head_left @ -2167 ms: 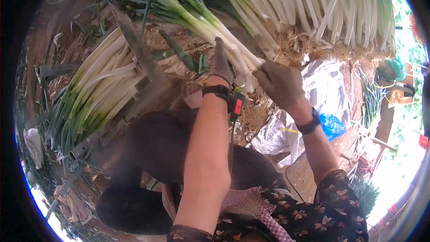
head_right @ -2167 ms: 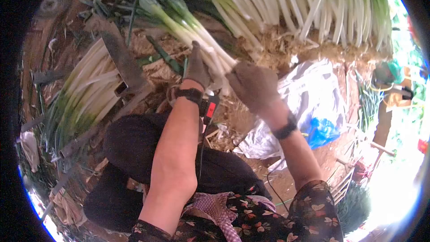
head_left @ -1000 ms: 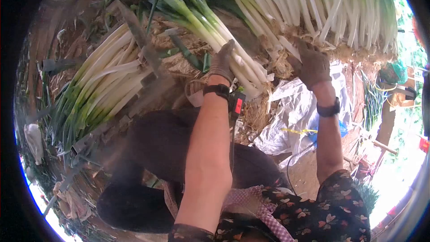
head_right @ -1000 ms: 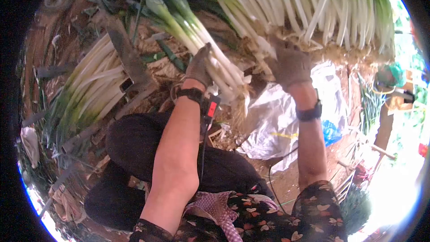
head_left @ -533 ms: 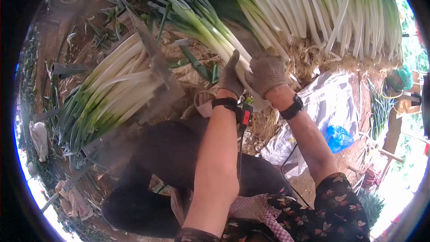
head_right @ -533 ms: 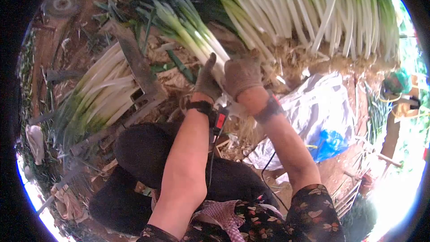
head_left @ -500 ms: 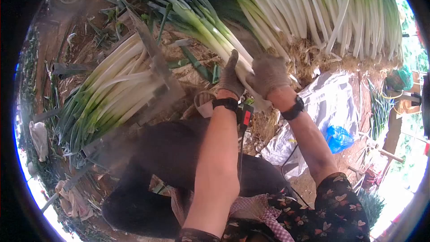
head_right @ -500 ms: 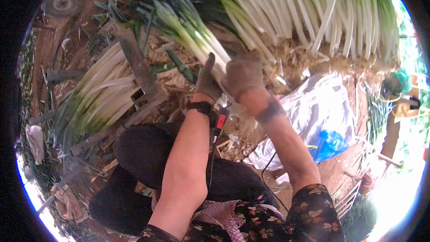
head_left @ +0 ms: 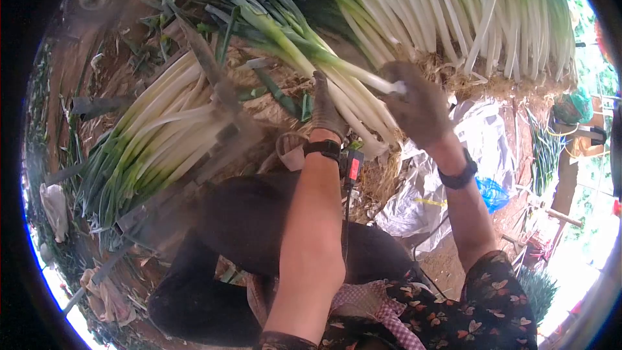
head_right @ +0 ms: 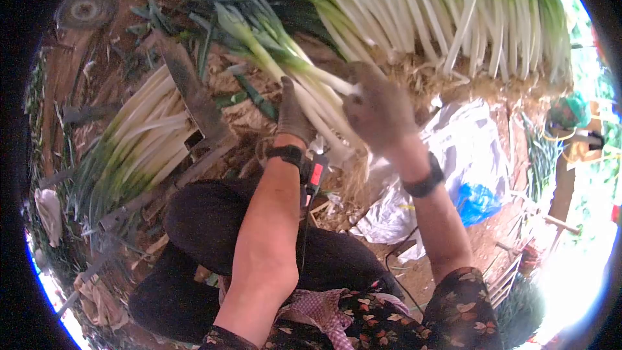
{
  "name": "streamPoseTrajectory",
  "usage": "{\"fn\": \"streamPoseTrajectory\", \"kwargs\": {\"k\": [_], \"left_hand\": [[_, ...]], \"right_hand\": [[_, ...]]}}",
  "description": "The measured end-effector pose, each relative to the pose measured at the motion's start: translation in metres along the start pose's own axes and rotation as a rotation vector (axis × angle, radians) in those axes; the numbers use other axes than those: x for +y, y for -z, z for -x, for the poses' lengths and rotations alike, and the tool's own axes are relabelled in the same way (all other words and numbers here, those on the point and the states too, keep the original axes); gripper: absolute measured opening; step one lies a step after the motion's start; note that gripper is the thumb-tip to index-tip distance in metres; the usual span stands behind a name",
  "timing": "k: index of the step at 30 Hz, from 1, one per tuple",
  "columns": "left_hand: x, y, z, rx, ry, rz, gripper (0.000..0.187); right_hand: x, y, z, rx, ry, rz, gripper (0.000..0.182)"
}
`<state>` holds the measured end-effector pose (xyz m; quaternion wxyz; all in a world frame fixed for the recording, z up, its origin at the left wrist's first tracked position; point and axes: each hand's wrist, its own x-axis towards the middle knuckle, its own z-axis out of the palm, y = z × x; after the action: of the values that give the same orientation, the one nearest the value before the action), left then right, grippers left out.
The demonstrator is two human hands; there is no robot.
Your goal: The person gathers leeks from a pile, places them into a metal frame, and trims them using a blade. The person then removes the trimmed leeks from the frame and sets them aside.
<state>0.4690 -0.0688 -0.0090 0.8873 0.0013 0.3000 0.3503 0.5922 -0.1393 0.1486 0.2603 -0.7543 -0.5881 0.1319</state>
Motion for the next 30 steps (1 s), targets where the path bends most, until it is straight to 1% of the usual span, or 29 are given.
{"fn": "streamPoseTrajectory", "kwargs": {"k": [2,4,5,6,7,8,9,10,11,12,13,14,15,16,17,18,19,20,21,22,23,24,25,26,27,28,29,30], "left_hand": [[-0.005,0.013,-0.020,0.110,-0.077,-0.060,0.082],[-0.021,0.218,-0.175,-0.447,0.118,-0.219,0.077],[0.015,0.150,-0.127,-0.798,0.108,-0.399,0.059],[0.057,0.064,-0.065,-1.153,0.035,-0.541,0.041],[0.019,0.064,-0.042,-0.538,-0.216,-0.739,0.041],[0.007,0.062,-0.038,-0.269,-0.347,-1.032,0.042],[0.008,0.057,-0.035,-0.139,-0.452,-1.343,0.042],[0.008,0.057,-0.034,-0.081,-0.526,-1.600,0.042],[0.005,0.055,-0.035,-0.048,-0.576,-1.787,0.043],[0.002,0.057,-0.031,-0.036,-0.608,-1.899,0.044],[-0.002,0.056,-0.029,-0.024,-0.637,-1.977,0.044],[-0.003,0.055,-0.027,-0.011,-0.654,-2.033,0.045],[-0.004,0.054,-0.027,0.001,-0.662,-2.079,0.045],[-0.004,0.052,-0.028,0.003,-0.663,-2.110,0.046],[-0.004,0.051,-0.028,0.010,-0.662,-2.138,0.047],[-0.007,0.052,-0.027,0.012,-0.667,-2.151,0.047],[0.005,0.042,-0.020,0.021,-0.614,-2.125,0.049],[0.012,0.028,-0.014,0.045,-0.555,-2.106,0.050],[0.002,0.049,-0.018,-0.174,-0.589,-1.540,0.062],[0.003,0.030,-0.001,-0.097,-0.213,-0.869,0.070],[0.005,0.002,0.013,-0.035,0.115,-0.168,0.077],[0.002,-0.006,0.017,-0.022,0.100,-0.176,0.077],[-0.003,-0.009,0.017,0.011,0.035,-0.196,0.079],[-0.003,-0.012,0.016,0.040,-0.031,-0.214,0.081],[-0.002,-0.005,0.013,0.043,0.001,-0.195,0.082],[-0.006,0.004,0.007,0.045,-0.009,-0.288,0.087],[-0.005,0.006,0.003,0.044,0.024,-0.252,0.085],[-0.004,0.007,0.001,0.041,0.056,-0.214,0.083]], "right_hand": [[0.011,-0.037,-0.011,-0.103,0.064,0.269,0.023],[0.005,-0.048,-0.028,-0.437,-0.047,0.549,0.026],[0.007,-0.051,-0.033,-0.443,-0.029,0.588,0.024],[0.009,-0.048,-0.037,-0.456,-0.006,0.618,0.024],[0.008,-0.037,-0.041,-0.354,0.046,0.614,0.022],[0.000,-0.020,-0.046,-0.252,0.109,0.593,0.019],[-0.010,0.012,-0.050,-0.201,0.082,0.665,0.019],[-0.014,0.048,-0.050,-0.158,0.064,0.733,0.018],[-0.002,0.083,-0.044,-0.014,0.115,0.783,0.016],[0.020,0.121,-0.036,0.128,0.170,0.834,0.014],[0.059,0.160,-0.021,0.338,0.342,0.759,0.014],[0.077,0.207,0.000,0.416,0.444,0.830,0.014],[0.102,0.242,0.030,0.443,0.267,1.063,0.017],[0.128,0.267,0.060,0.563,0.020,0.989,0.019],[0.138,0.270,0.068,0.553,0.012,0.977,0.022],[0.214,0.319,0.148,0.604,-0.209,1.012,0.025],[0.315,0.359,0.214,0.610,-0.205,0.817,0.029],[0.343,0.363,0.250,0.473,-0.480,0.966,0.031],[0.348,0.342,0.286,0.312,-0.750,1.106,0.033],[0.326,0.314,0.294,0.241,-1.022,1.038,0.047],[0.321,0.293,0.290,0.225,-1.155,1.015,0.067],[0.311,0.263,0.287,0.298,-1.060,0.896,0.078],[0.246,0.221,0.243,0.143,-1.045,0.818,0.065],[0.311,0.198,0.267,-0.112,-0.335,0.967,0.047],[0.236,0.153,0.209,-0.021,-0.548,0.308,0.038],[0.218,0.103,0.186,0.071,-0.271,-0.047,0.038],[0.133,0.073,0.131,0.044,-0.532,-0.300,0.032],[0.125,0.044,0.108,-0.094,0.083,0.043,0.032]]}}
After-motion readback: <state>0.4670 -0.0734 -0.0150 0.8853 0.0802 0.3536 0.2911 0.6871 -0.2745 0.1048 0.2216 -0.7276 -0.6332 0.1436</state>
